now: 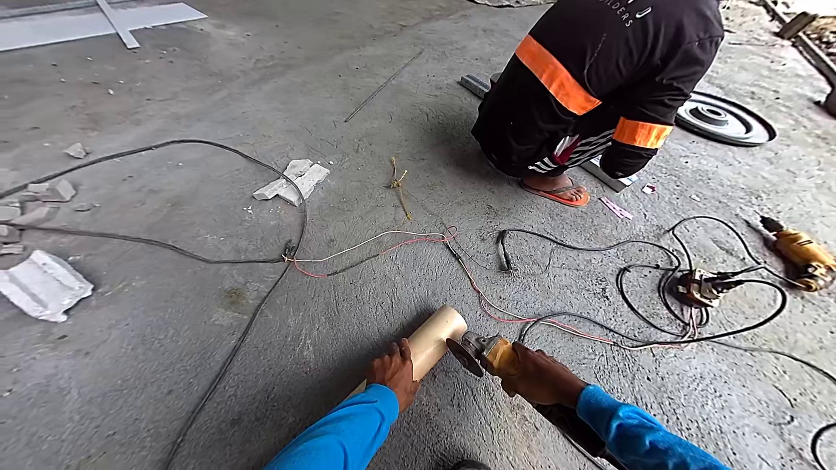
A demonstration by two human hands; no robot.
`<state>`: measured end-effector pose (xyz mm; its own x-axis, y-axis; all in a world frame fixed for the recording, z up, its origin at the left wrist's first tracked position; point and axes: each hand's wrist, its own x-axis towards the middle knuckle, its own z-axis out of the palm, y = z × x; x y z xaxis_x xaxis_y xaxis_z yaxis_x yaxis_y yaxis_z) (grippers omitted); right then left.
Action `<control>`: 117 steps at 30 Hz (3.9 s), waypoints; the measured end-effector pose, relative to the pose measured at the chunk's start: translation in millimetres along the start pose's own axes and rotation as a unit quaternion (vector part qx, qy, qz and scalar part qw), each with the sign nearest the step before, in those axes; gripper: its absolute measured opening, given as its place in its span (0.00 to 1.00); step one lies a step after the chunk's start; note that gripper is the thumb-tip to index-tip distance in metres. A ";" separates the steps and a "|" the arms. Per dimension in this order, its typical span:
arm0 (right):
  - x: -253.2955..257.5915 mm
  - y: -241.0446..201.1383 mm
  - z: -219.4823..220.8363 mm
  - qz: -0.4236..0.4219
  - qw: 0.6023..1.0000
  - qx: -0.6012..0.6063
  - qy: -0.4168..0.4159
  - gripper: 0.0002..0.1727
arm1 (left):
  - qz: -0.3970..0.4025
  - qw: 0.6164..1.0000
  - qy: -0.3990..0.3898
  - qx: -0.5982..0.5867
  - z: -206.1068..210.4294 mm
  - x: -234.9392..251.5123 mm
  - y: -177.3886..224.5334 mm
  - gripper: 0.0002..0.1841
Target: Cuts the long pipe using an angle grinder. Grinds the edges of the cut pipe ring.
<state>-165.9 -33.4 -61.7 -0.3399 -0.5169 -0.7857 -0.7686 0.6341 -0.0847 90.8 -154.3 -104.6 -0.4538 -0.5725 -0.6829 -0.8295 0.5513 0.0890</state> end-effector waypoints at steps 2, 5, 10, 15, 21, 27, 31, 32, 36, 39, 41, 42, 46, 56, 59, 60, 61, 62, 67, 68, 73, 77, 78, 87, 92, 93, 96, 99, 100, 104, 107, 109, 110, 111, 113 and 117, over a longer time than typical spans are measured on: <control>1.6 0.5 0.2 -0.003 1.000 0.002 -0.001 0.49 | 0.001 1.000 0.001 -0.001 0.2 -0.3 0.1 0.52; 2.6 1.6 1.6 -0.005 1.000 0.003 0.003 0.49 | 0.001 1.000 0.001 -0.005 1.0 -0.6 0.4 0.52; 0.6 -2.3 -0.2 -0.001 1.000 -0.001 0.006 0.50 | 0.002 1.000 0.001 -0.006 0.6 -0.9 0.4 0.52; 2.7 -4.0 -1.0 -0.004 1.000 -0.003 0.005 0.49 | 0.002 1.000 0.001 -0.004 1.1 -0.6 1.2 0.52; 5.2 -8.3 -1.8 -0.007 1.000 -0.002 0.009 0.50 | -0.005 1.000 0.004 -0.002 1.9 -0.8 1.9 0.52; 7.5 -14.9 -3.6 -0.004 1.000 -0.005 0.008 0.50 | -0.004 1.000 0.000 -0.007 1.3 -1.0 2.3 0.51; 7.6 -16.6 -3.2 -0.002 1.000 -0.009 0.007 0.50 | -0.007 1.000 0.006 -0.005 3.2 -1.5 3.2 0.52; 7.4 -15.7 -2.1 -0.001 1.000 -0.009 0.008 0.50 | -0.006 1.000 0.007 -0.004 4.2 -1.9 3.7 0.52; 2.8 -12.4 -6.8 -0.015 1.000 0.017 0.016 0.49 | 0.007 0.999 0.012 -0.032 5.7 -0.7 -3.6 0.53; -5.2 -11.2 -19.3 -0.043 0.998 0.027 0.028 0.47 | 0.007 0.996 0.013 -0.082 8.4 1.3 -16.6 0.56; -9.5 -11.0 -25.1 -0.053 0.998 0.027 0.032 0.46 | 0.000 0.995 0.001 -0.102 9.7 2.1 -22.6 0.57; -9.7 -10.6 -25.8 -0.055 0.998 0.027 0.034 0.46 | -0.002 0.994 -0.006 -0.110 9.4 2.4 -24.9 0.57; -6.5 -6.3 -19.5 -0.051 0.998 0.026 0.030 0.47 | -0.002 0.993 -0.019 -0.118 6.5 7.2 -28.9 0.56; -2.8 -5.7 -13.2 -0.038 0.999 0.026 0.020 0.47 | -0.014 0.997 -0.026 -0.073 3.5 4.1 -21.5 0.56; -1.9 -7.5 -12.8 -0.037 0.999 0.029 0.019 0.47 | -0.014 0.997 -0.028 -0.072 4.0 3.7 -21.1 0.56; -1.7 -7.9 -12.8 -0.037 0.999 0.032 0.019 0.47 | -0.013 0.997 -0.027 -0.070 4.1 3.4 -20.9 0.56; -1.6 -8.2 -13.1 -0.037 0.998 0.036 0.018 0.46 | -0.012 0.997 -0.027 -0.068 4.3 3.1 -20.4 0.56; -1.2 -8.6 -13.3 -0.039 0.998 0.038 0.018 0.46 | -0.012 0.997 -0.027 -0.066 4.5 2.9 -19.9 0.56; -1.8 -13.7 -17.2 -0.038 0.999 0.028 0.021 0.47 | -0.011 0.997 -0.025 -0.067 5.4 1.8 -18.3 0.56; -1.4 -14.2 -17.3 -0.038 0.999 0.028 0.022 0.47 | -0.009 0.997 -0.026 -0.069 4.8 1.4 -18.3 0.56; -0.2 -15.9 -17.5 -0.033 0.999 0.018 0.022 0.48 | -0.013 0.997 -0.020 -0.068 4.2 -1.3 -16.3 0.55; 2.0 -15.6 -15.5 -0.034 0.999 0.015 0.025 0.47 | -0.015 0.998 -0.017 -0.058 5.6 -2.3 -13.7 0.55; 2.1 -16.1 -15.3 -0.034 0.999 0.015 0.026 0.47 | -0.016 0.998 -0.016 -0.058 6.0 -2.4 -13.2 0.54; 5.9 -22.0 -19.9 -0.048 0.998 0.019 0.027 0.47 | -0.021 0.999 -0.014 -0.043 8.6 -4.9 -6.9 0.54; 7.8 -26.9 -23.2 -0.046 0.999 0.011 0.023 0.47 | -0.022 0.999 -0.011 -0.033 9.1 -7.9 -2.8 0.53; 8.3 -26.9 -22.8 -0.046 0.999 0.011 0.022 0.47 | -0.023 0.999 -0.011 -0.033 9.2 -8.6 -2.2 0.53; 9.2 -26.7 -21.2 -0.043 0.999 0.016 0.022 0.47 | -0.025 0.999 -0.009 -0.032 9.8 -10.2 0.1 0.53; 6.6 -31.5 -22.9 -0.038 0.999 0.015 0.023 0.48 | -0.022 0.999 -0.005 -0.028 11.7 -12.4 3.0 0.53; 5.0 -33.9 -24.1 -0.036 0.999 0.014 0.023 0.48 | -0.022 0.999 -0.002 -0.025 12.7 -13.2 4.5 0.53; 3.5 -40.9 -30.3 -0.041 0.999 0.018 0.023 0.46 | -0.031 0.999 0.009 -0.014 16.1 -15.5 10.6 0.51; 5.4 -42.1 -30.5 -0.043 0.999 0.014 0.019 0.45 | -0.035 0.999 0.010 -0.014 18.2 -15.3 10.8 0.51; 8.3 -40.3 -28.1 -0.037 0.999 0.013 0.020 0.47 | -0.037 0.999 0.012 -0.015 19.4 -14.0 11.8 0.51; 9.4 -39.3 -26.9 -0.035 0.999 0.010 0.023 0.47 | -0.037 0.999 0.012 -0.013 20.1 -13.5 12.9 0.51; 9.6 -39.6 -26.6 -0.033 0.999 0.006 0.024 0.48 | -0.038 0.999 0.012 -0.011 20.9 -13.2 13.7 0.51; 7.7 -42.3 -27.0 -0.032 0.999 0.003 0.022 0.47 | -0.039 0.999 0.014 -0.009 23.6 -13.8 14.6 0.51; 5.8 -48.1 -30.1 -0.030 0.999 0.000 0.018 0.46 | -0.039 0.999 0.023 -0.007 27.1 -14.7 16.3 0.51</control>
<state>-147.2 -84.2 -43.7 -0.3124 -0.5740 -0.7570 -0.7876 0.6020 -0.1314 92.7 -120.5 -112.8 -0.4016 -0.6404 -0.6547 -0.8672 0.4957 0.0471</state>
